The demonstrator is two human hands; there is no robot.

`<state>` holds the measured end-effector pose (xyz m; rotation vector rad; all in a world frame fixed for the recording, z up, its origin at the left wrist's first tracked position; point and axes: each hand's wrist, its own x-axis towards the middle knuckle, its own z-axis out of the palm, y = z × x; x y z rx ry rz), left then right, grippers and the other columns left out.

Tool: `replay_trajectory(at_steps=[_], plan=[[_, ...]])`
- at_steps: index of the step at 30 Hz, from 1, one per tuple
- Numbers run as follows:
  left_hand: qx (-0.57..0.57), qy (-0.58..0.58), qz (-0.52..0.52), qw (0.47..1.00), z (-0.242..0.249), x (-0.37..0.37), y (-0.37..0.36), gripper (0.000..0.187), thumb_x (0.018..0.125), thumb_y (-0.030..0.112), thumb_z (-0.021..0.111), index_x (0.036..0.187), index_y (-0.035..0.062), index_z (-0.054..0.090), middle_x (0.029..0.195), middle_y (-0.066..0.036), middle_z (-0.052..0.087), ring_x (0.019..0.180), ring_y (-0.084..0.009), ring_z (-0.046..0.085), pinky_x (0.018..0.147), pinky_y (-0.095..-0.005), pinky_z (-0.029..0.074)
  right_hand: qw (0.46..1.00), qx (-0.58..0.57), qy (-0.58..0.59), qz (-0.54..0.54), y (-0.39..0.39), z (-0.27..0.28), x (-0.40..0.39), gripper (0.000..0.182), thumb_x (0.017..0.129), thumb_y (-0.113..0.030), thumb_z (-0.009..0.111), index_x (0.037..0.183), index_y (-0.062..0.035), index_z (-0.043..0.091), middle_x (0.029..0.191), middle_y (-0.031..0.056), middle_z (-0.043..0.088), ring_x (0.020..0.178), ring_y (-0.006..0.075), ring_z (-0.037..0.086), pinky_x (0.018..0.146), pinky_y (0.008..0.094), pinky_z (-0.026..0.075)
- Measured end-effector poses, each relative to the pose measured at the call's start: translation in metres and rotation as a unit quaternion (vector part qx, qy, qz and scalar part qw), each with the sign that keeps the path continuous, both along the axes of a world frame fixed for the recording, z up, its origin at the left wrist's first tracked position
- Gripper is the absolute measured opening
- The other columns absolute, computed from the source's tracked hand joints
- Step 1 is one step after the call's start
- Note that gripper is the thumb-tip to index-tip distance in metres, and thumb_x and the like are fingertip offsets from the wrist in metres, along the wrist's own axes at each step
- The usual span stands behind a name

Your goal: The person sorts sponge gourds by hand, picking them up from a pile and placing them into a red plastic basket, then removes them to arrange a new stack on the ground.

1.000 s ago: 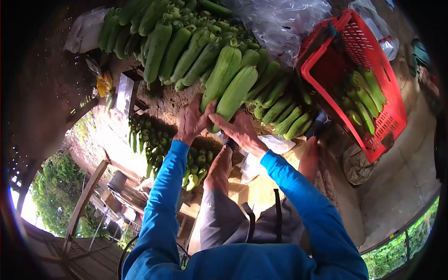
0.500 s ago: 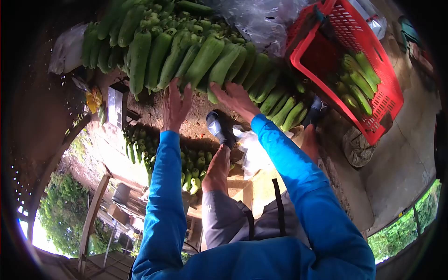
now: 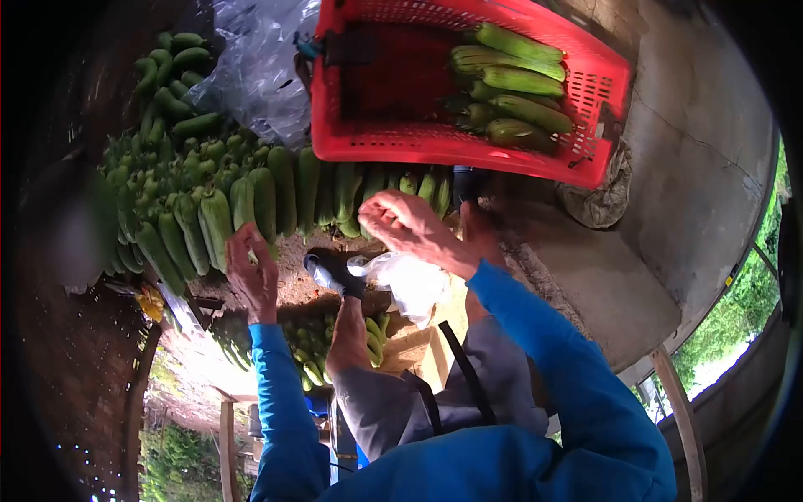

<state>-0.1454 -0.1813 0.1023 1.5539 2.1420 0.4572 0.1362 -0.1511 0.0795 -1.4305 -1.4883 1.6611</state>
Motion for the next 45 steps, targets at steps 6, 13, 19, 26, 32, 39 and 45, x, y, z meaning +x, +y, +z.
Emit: replay_trajectory(at_steps=[6, 13, 19, 26, 32, 39, 45], plan=[[0.047, -0.179, -0.274, 0.944, -0.006, 0.182, 0.095, 0.022, 0.088, 0.009, 0.064, 0.109, 0.0019, 0.065, 0.097, -0.016, 0.067, 0.089, -0.0350, 0.064, 0.083, -0.0423, 0.051, 0.963, -0.115, 0.039, -0.242, 0.044, -0.038, 0.186, 0.016, 0.095, -0.019, 0.067, 0.100, -0.0048, 0.063, 0.083, -0.0023, 0.059, 0.072, 0.0053, 0.054, 0.060, 0.0229, 0.048], [-0.051, -0.097, -0.397, 0.911, -0.116, 0.346, 0.182, 0.033, 0.088, 0.025, 0.064, 0.115, 0.0069, 0.060, 0.109, -0.018, 0.062, 0.103, -0.0377, 0.059, 0.089, -0.0482, 0.047, 0.891, 0.073, -0.447, -0.019, 0.064, -0.090, 0.334, 0.047, 0.083, -0.024, 0.074, 0.122, -0.0048, 0.058, 0.121, 0.0188, 0.055, 0.113, 0.0364, 0.056, 0.096, 0.0502, 0.048], [-0.056, 0.007, -0.413, 0.909, -0.183, 0.414, 0.227, 0.054, 0.092, 0.043, 0.057, 0.135, 0.0118, 0.050, 0.131, -0.023, 0.055, 0.117, -0.0447, 0.052, 0.099, -0.0549, 0.042, 0.849, 0.117, -0.505, 0.106, 0.083, -0.140, 0.366, 0.076, 0.085, -0.056, 0.066, 0.143, -0.0121, 0.044, 0.140, 0.0213, 0.044, 0.131, 0.0433, 0.040, 0.104, 0.0620, 0.034], [-0.124, 0.005, -0.410, 0.904, -0.197, 0.439, 0.240, 0.073, 0.087, 0.062, 0.058, 0.138, 0.0118, 0.047, 0.139, -0.027, 0.044, 0.127, -0.0505, 0.041, 0.103, -0.0585, 0.038, 0.856, 0.068, -0.497, 0.125, 0.100, -0.144, 0.374, 0.088, 0.076, -0.060, 0.074, 0.144, -0.0120, 0.044, 0.143, 0.0229, 0.045, 0.133, 0.0416, 0.041, 0.107, 0.0594, 0.033], [-0.214, 0.086, -0.485, 0.843, -0.193, 0.450, 0.261, 0.091, 0.082, 0.076, 0.055, 0.135, 0.0026, 0.048, 0.136, -0.026, 0.048, 0.129, -0.0463, 0.045, 0.102, -0.0594, 0.039, 0.910, 0.072, -0.386, 0.133, 0.113, -0.136, 0.378, 0.070, 0.069, -0.039, 0.083, 0.120, -0.0013, 0.053, 0.096, 0.0230, 0.067, 0.084, 0.0427, 0.066, 0.073, 0.0527, 0.054], [-0.229, -0.025, -0.508, 0.830, -0.209, 0.445, 0.257, 0.079, 0.084, 0.074, 0.056, 0.113, 0.0000, 0.053, 0.096, -0.027, 0.067, 0.098, -0.0444, 0.065, 0.087, -0.0535, 0.050, 0.911, -0.169, -0.321, 0.196, 0.126, -0.084, 0.391, 0.069, 0.078, -0.057, 0.068, 0.100, 0.0078, 0.059, 0.096, 0.0251, 0.067, 0.088, 0.0395, 0.065, 0.074, 0.0467, 0.049], [-0.368, -0.101, -0.425, 0.821, -0.203, 0.446, 0.258, 0.072, 0.083, 0.070, 0.059, 0.097, -0.0008, 0.067, 0.095, -0.021, 0.069, 0.090, -0.0337, 0.065, 0.082, -0.0457, 0.048, 0.898, -0.417, -0.118, -0.070, 0.093, -0.051, 0.421, 0.065, 0.088, -0.053, 0.067, 0.124, 0.0011, 0.061, 0.099, 0.0058, 0.067, 0.082, 0.0134, 0.063, 0.072, 0.0298, 0.050]])
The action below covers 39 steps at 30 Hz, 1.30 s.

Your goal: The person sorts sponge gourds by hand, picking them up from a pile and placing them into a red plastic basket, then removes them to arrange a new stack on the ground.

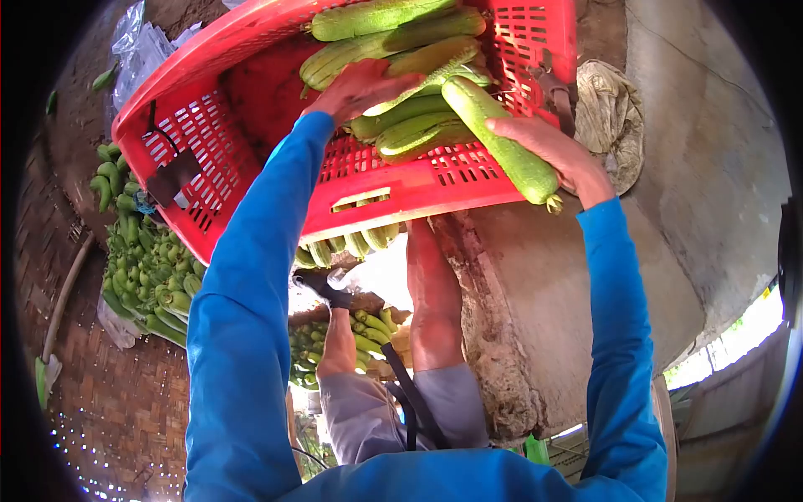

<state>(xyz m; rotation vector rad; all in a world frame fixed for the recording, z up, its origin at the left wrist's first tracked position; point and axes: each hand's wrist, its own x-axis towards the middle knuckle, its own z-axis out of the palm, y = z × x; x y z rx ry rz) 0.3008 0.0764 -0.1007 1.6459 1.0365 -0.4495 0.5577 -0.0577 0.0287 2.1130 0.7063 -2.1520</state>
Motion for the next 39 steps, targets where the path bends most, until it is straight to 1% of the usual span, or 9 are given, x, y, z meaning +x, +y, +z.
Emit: replay_trajectory(at_steps=[5, 10, 13, 15, 16, 20, 32, 34, 39], plan=[[-0.036, -0.109, 0.170, 0.979, 0.054, -0.046, -0.019, 0.076, 0.085, 0.068, 0.058, 0.118, -0.0004, 0.066, 0.105, -0.017, 0.070, 0.093, -0.0277, 0.065, 0.087, -0.0412, 0.048, 0.884, 0.015, 0.104, -0.455, -0.034, 0.000, -0.025, 0.049, 0.086, -0.046, 0.074, 0.110, -0.0045, 0.063, 0.089, 0.0013, 0.065, 0.071, 0.0118, 0.064, 0.059, 0.0276, 0.054], [-0.035, -0.070, 0.217, 0.973, 0.052, -0.076, -0.037, 0.082, 0.082, 0.070, 0.060, 0.124, 0.0003, 0.065, 0.111, -0.020, 0.069, 0.100, -0.0273, 0.065, 0.090, -0.0405, 0.048, 0.751, 0.079, 0.163, -0.635, -0.047, -0.035, -0.071, 0.047, 0.083, -0.051, 0.074, 0.102, -0.0097, 0.058, 0.075, 0.0109, 0.063, 0.061, 0.0241, 0.065, 0.056, 0.0336, 0.057], [-0.066, -0.037, 0.194, 0.978, 0.061, -0.055, -0.040, 0.089, 0.079, 0.074, 0.060, 0.123, -0.0025, 0.065, 0.107, -0.020, 0.069, 0.098, -0.0290, 0.065, 0.088, -0.0416, 0.049, 0.675, 0.086, 0.104, -0.725, -0.039, -0.066, -0.107, 0.050, 0.083, -0.045, 0.076, 0.113, -0.0104, 0.056, 0.097, 0.0066, 0.066, 0.086, 0.0231, 0.066, 0.074, 0.0402, 0.058], [-0.115, -0.052, 0.166, 0.978, 0.044, -0.041, -0.047, 0.089, 0.079, 0.075, 0.059, 0.122, -0.0036, 0.065, 0.106, -0.019, 0.068, 0.097, -0.0289, 0.064, 0.087, -0.0415, 0.048, 0.682, 0.114, 0.118, -0.713, -0.032, -0.073, -0.133, 0.069, 0.079, -0.048, 0.078, 0.129, -0.0106, 0.049, 0.118, 0.0089, 0.060, 0.108, 0.0251, 0.059, 0.088, 0.0444, 0.052], [-0.144, -0.070, 0.171, 0.972, 0.045, -0.034, -0.052, 0.080, 0.087, 0.065, 0.058, 0.133, -0.0005, 0.059, 0.126, -0.017, 0.064, 0.115, -0.0267, 0.060, 0.099, -0.0378, 0.044, 0.654, 0.095, 0.102, -0.744, -0.035, -0.092, -0.140, 0.056, 0.083, -0.042, 0.076, 0.124, -0.0109, 0.053, 0.113, 0.0071, 0.063, 0.104, 0.0251, 0.062, 0.092, 0.0457, 0.053], [-0.282, -0.047, 0.243, 0.927, 0.025, -0.021, -0.057, 0.076, 0.090, 0.062, 0.056, 0.131, -0.0022, 0.060, 0.123, -0.013, 0.066, 0.106, -0.0211, 0.063, 0.094, -0.0326, 0.046, 0.736, 0.026, -0.006, -0.676, -0.025, -0.103, -0.140, 0.054, 0.088, -0.049, 0.065, 0.128, -0.0146, 0.052, 0.117, 0.0064, 0.062, 0.107, 0.0246, 0.062, 0.091, 0.0455, 0.054], [-0.220, -0.070, 0.228, 0.946, 0.030, -0.019, -0.065, 0.066, 0.094, 0.057, 0.051, 0.127, 0.0000, 0.064, 0.115, -0.010, 0.069, 0.096, -0.0169, 0.063, 0.085, -0.0289, 0.047, 0.693, 0.145, -0.047, -0.705, -0.015, -0.095, -0.149, 0.052, 0.080, -0.049, 0.067, 0.114, -0.0116, 0.053, 0.102, 0.0066, 0.057, 0.096, 0.0238, 0.060, 0.083, 0.0408, 0.052], [-0.259, -0.094, 0.293, 0.916, 0.036, -0.019, -0.064, 0.077, 0.087, 0.068, 0.051, 0.117, -0.0015, 0.067, 0.112, -0.019, 0.070, 0.097, -0.0313, 0.063, 0.089, -0.0374, 0.044, 0.692, 0.121, -0.045, -0.711, -0.016, -0.096, -0.151, 0.051, 0.079, -0.048, 0.069, 0.112, -0.0120, 0.054, 0.100, 0.0061, 0.057, 0.094, 0.0232, 0.060, 0.082, 0.0403, 0.053], [-0.146, -0.071, 0.237, 0.958, 0.045, -0.019, -0.062, 0.073, 0.087, 0.067, 0.050, 0.094, -0.0026, 0.070, 0.084, -0.018, 0.067, 0.076, -0.0281, 0.060, 0.072, -0.0405, 0.042, 0.682, 0.098, 0.068, -0.722, -0.021, -0.059, -0.150, 0.057, 0.081, -0.047, 0.068, 0.122, -0.0097, 0.054, 0.110, 0.0069, 0.060, 0.103, 0.0228, 0.058, 0.091, 0.0382, 0.048]])
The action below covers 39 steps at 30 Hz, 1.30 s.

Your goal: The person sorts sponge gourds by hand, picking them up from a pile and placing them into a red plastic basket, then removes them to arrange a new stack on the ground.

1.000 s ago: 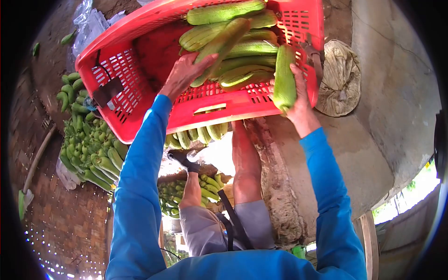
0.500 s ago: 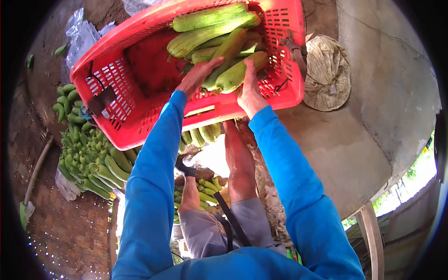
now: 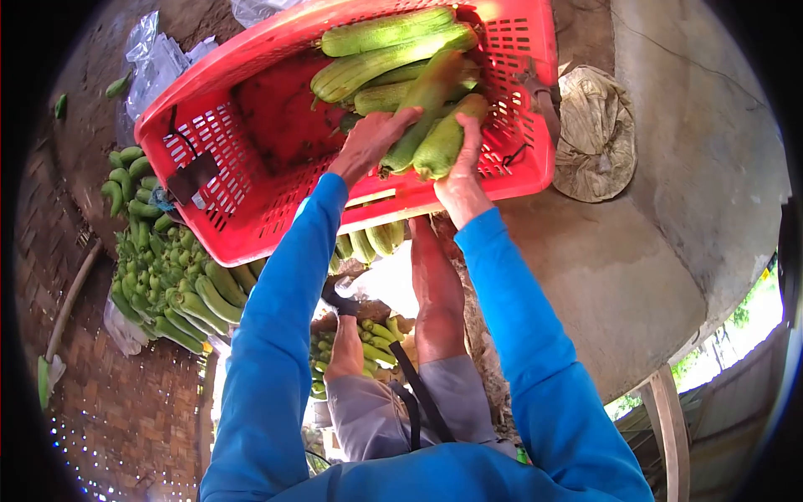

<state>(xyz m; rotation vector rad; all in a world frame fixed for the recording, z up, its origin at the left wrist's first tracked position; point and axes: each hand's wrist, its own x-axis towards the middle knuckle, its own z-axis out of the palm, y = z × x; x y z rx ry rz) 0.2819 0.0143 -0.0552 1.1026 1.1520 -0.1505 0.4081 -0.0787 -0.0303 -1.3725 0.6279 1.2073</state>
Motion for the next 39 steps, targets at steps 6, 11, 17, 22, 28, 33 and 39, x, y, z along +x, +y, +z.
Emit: replay_trajectory(at_steps=[6, 11, 17, 22, 28, 33, 39], plan=[[0.005, -0.031, -0.027, 0.999, 0.054, 0.009, 0.005, 0.066, 0.090, 0.061, 0.050, 0.086, -0.0037, 0.065, 0.060, -0.017, 0.055, 0.058, -0.0307, 0.051, 0.065, -0.0462, 0.040, 0.996, 0.082, 0.007, -0.041, -0.005, 0.034, 0.003, 0.048, 0.080, -0.044, 0.069, 0.112, -0.0086, 0.058, 0.102, 0.0065, 0.063, 0.095, 0.0232, 0.063, 0.086, 0.0383, 0.052], [0.028, -0.035, -0.021, 0.999, 0.106, -0.007, 0.000, 0.058, 0.095, 0.053, 0.048, 0.112, -0.0011, 0.061, 0.095, -0.024, 0.061, 0.085, -0.0311, 0.059, 0.077, -0.0438, 0.044, 0.993, 0.096, 0.046, -0.053, -0.016, 0.071, -0.007, 0.050, 0.081, -0.043, 0.067, 0.114, -0.0070, 0.058, 0.103, 0.0087, 0.063, 0.097, 0.0242, 0.063, 0.086, 0.0402, 0.053], [-0.186, -0.168, 0.271, 0.929, 0.167, -0.070, -0.047, 0.059, 0.096, 0.049, 0.055, 0.124, -0.0029, 0.056, 0.115, -0.012, 0.056, 0.107, -0.0197, 0.056, 0.098, -0.0333, 0.043, 0.979, 0.177, 0.069, 0.074, -0.008, 0.121, -0.027, 0.053, 0.087, -0.041, 0.059, 0.122, -0.0003, 0.058, 0.105, 0.0136, 0.067, 0.091, 0.0250, 0.068, 0.083, 0.0375, 0.056], [-0.186, -0.158, 0.363, 0.899, 0.161, -0.159, -0.109, 0.057, 0.095, 0.044, 0.056, 0.121, -0.0073, 0.054, 0.115, -0.019, 0.060, 0.103, -0.0212, 0.060, 0.089, -0.0346, 0.049, 0.973, 0.144, 0.030, 0.180, -0.025, 0.151, -0.096, 0.053, 0.088, -0.040, 0.058, 0.121, 0.0015, 0.058, 0.106, 0.0144, 0.067, 0.095, 0.0263, 0.067, 0.083, 0.0378, 0.055], [0.202, -0.080, 0.226, 0.950, 0.257, -0.262, -0.146, 0.044, 0.090, 0.037, 0.066, 0.102, -0.0051, 0.064, 0.094, -0.023, 0.059, 0.087, -0.0317, 0.059, 0.075, -0.0440, 0.047, 0.926, 0.279, 0.180, 0.180, -0.086, 0.157, -0.197, 0.057, 0.089, -0.046, 0.050, 0.117, 0.0020, 0.060, 0.104, 0.0142, 0.068, 0.092, 0.0252, 0.066, 0.079, 0.0368, 0.055], [0.286, 0.051, 0.180, 0.940, 0.306, -0.323, -0.192, 0.047, 0.084, 0.042, 0.069, 0.100, -0.0022, 0.070, 0.091, -0.023, 0.056, 0.085, -0.0377, 0.056, 0.076, -0.0483, 0.045, 0.943, 0.153, 0.157, 0.251, -0.096, 0.214, -0.271, 0.052, 0.084, -0.047, 0.061, 0.115, -0.0051, 0.063, 0.104, 0.0086, 0.069, 0.092, 0.0208, 0.065, 0.081, 0.0334, 0.054], [0.277, 0.066, 0.307, 0.908, 0.355, -0.362, -0.245, 0.047, 0.084, 0.043, 0.070, 0.098, -0.0015, 0.072, 0.082, -0.020, 0.059, 0.076, -0.0378, 0.062, 0.072, -0.0480, 0.049, 0.881, 0.128, 0.105, 0.442, -0.124, 0.210, -0.291, 0.053, 0.091, -0.046, 0.055, 0.120, -0.0030, 0.061, 0.110, 0.0100, 0.066, 0.100, 0.0224, 0.064, 0.088, 0.0346, 0.053]])
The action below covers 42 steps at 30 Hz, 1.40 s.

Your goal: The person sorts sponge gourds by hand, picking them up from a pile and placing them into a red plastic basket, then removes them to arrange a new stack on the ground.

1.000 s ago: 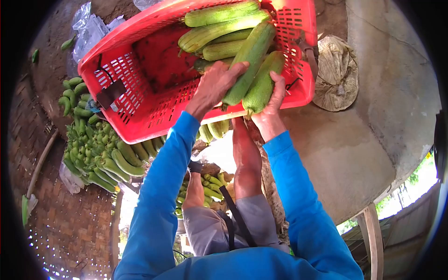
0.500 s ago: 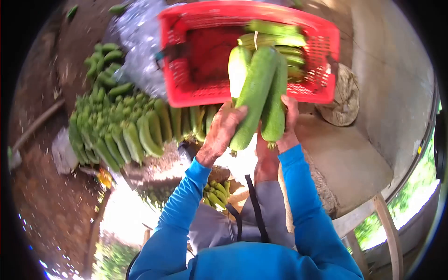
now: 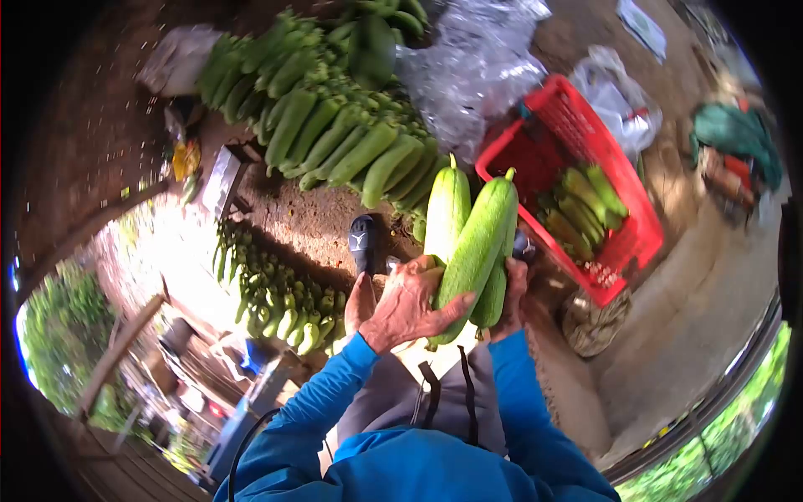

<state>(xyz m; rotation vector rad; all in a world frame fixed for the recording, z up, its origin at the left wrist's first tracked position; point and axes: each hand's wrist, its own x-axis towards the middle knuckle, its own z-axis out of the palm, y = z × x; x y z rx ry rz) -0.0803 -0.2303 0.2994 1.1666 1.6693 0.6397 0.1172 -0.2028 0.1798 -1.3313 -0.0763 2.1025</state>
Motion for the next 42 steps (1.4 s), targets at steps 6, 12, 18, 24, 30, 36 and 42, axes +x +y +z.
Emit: replay_trajectory(at_steps=[6, 12, 18, 24, 30, 36, 42], plan=[[-0.038, -0.117, 0.174, 0.977, -0.031, -0.044, -0.076, 0.055, 0.088, 0.047, 0.064, 0.093, -0.0082, 0.066, 0.083, -0.024, 0.057, 0.074, -0.0367, 0.059, 0.067, -0.0469, 0.046, 0.980, -0.016, 0.065, 0.185, 0.002, 0.045, -0.078, 0.065, 0.088, -0.048, 0.056, 0.131, 0.0005, 0.053, 0.120, 0.0144, 0.065, 0.105, 0.0267, 0.065, 0.092, 0.0383, 0.054], [-0.059, -0.178, 0.352, 0.917, -0.072, -0.107, -0.183, 0.056, 0.092, 0.048, 0.061, 0.099, -0.0070, 0.064, 0.086, -0.023, 0.057, 0.081, -0.0355, 0.059, 0.072, -0.0458, 0.044, 0.939, -0.076, 0.066, 0.329, -0.055, -0.005, -0.194, 0.060, 0.087, -0.043, 0.061, 0.128, 0.0004, 0.056, 0.119, 0.0148, 0.066, 0.105, 0.0274, 0.066, 0.094, 0.0400, 0.054], [-0.130, -0.029, 0.457, 0.879, -0.101, -0.144, -0.308, 0.046, 0.101, 0.047, 0.045, 0.128, 0.0126, 0.059, 0.109, -0.014, 0.062, 0.097, -0.0340, 0.060, 0.081, -0.0431, 0.045, 0.809, -0.138, 0.041, 0.570, -0.141, -0.047, -0.315, 0.062, 0.083, -0.040, 0.068, 0.128, 0.0001, 0.057, 0.117, 0.0141, 0.067, 0.103, 0.0264, 0.067, 0.093, 0.0396, 0.055], [0.038, -0.208, 0.819, 0.533, -0.149, -0.094, -0.385, 0.054, 0.101, 0.047, 0.044, 0.103, -0.0037, 0.061, 0.091, -0.014, 0.063, 0.084, -0.0222, 0.057, 0.078, -0.0369, 0.044, 0.552, -0.035, 0.063, 0.831, -0.245, -0.073, -0.362, 0.055, 0.086, -0.035, 0.066, 0.127, -0.0005, 0.056, 0.115, 0.0074, 0.061, 0.105, 0.0168, 0.058, 0.092, 0.0319, 0.047], [0.150, -0.286, 0.924, 0.205, -0.159, 0.021, -0.425, 0.056, 0.100, 0.048, 0.044, 0.133, 0.0041, 0.053, 0.123, -0.009, 0.062, 0.112, -0.0174, 0.060, 0.098, -0.0336, 0.048, 0.314, 0.004, 0.166, 0.935, -0.344, -0.107, -0.318, 0.076, 0.084, -0.042, 0.068, 0.142, 0.0004, 0.043, 0.137, 0.0175, 0.049, 0.128, 0.0273, 0.045, 0.108, 0.0386, 0.037], [0.113, -0.219, 0.968, -0.039, -0.196, 0.091, -0.446, 0.060, 0.096, 0.055, 0.046, 0.137, 0.0117, 0.051, 0.132, -0.006, 0.058, 0.120, -0.0217, 0.057, 0.103, -0.0403, 0.045, 0.188, -0.098, 0.225, 0.951, -0.423, -0.159, -0.254, 0.078, 0.088, -0.049, 0.066, 0.149, -0.0054, 0.041, 0.148, 0.0164, 0.045, 0.138, 0.0277, 0.041, 0.115, 0.0384, 0.031], [0.115, -0.287, 0.942, -0.133, -0.287, 0.142, -0.505, 0.065, 0.087, 0.063, 0.055, 0.134, 0.0177, 0.053, 0.130, -0.003, 0.058, 0.118, -0.0200, 0.057, 0.097, -0.0388, 0.049, 0.103, -0.104, 0.241, 0.960, -0.495, -0.265, -0.199, 0.076, 0.090, -0.053, 0.064, 0.146, -0.0057, 0.044, 0.138, 0.0135, 0.056, 0.125, 0.0236, 0.053, 0.107, 0.0374, 0.040]])
